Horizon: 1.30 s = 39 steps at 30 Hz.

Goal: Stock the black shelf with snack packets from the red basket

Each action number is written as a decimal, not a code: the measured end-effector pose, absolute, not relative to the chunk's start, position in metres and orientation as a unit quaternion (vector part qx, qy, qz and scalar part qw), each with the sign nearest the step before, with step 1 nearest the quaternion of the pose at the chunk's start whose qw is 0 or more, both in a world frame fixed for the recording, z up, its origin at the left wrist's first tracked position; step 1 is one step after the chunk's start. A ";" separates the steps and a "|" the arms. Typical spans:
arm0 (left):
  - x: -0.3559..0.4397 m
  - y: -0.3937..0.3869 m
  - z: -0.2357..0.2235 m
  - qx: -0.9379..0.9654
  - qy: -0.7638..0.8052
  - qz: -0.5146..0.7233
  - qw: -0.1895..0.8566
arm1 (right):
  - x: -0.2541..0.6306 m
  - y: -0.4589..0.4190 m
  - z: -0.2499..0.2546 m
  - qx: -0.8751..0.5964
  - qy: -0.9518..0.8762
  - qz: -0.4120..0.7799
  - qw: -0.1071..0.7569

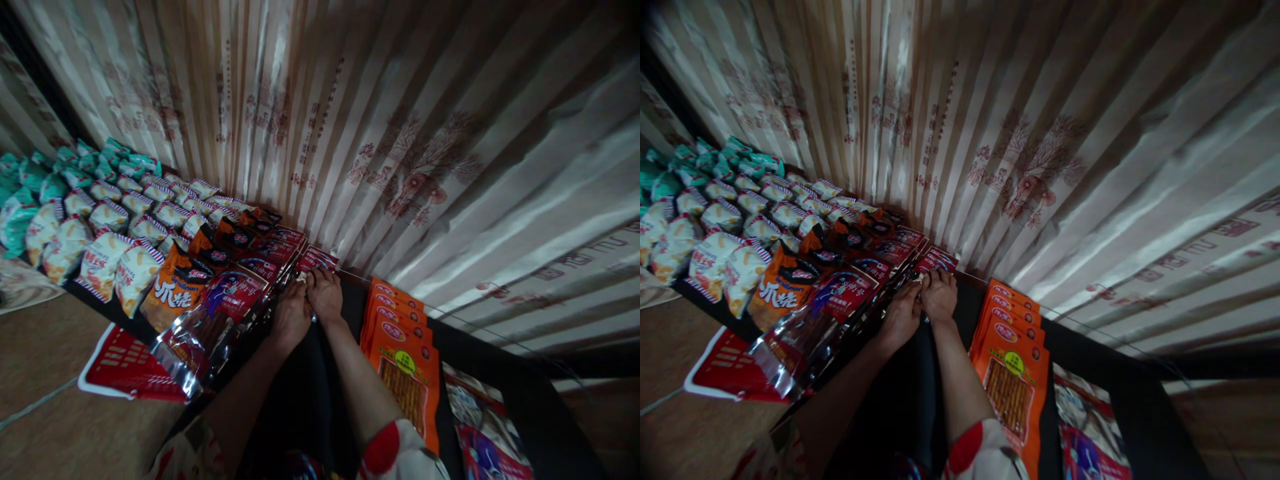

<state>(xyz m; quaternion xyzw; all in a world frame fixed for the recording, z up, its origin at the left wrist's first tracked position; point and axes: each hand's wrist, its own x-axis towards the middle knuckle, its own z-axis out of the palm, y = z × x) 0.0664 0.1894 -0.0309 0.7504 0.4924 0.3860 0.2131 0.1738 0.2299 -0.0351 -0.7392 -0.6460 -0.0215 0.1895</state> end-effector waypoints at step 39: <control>0.069 0.139 -0.002 0.780 0.401 0.419 0.233 | 0.170 0.119 -0.012 -0.723 -0.592 -0.052 0.352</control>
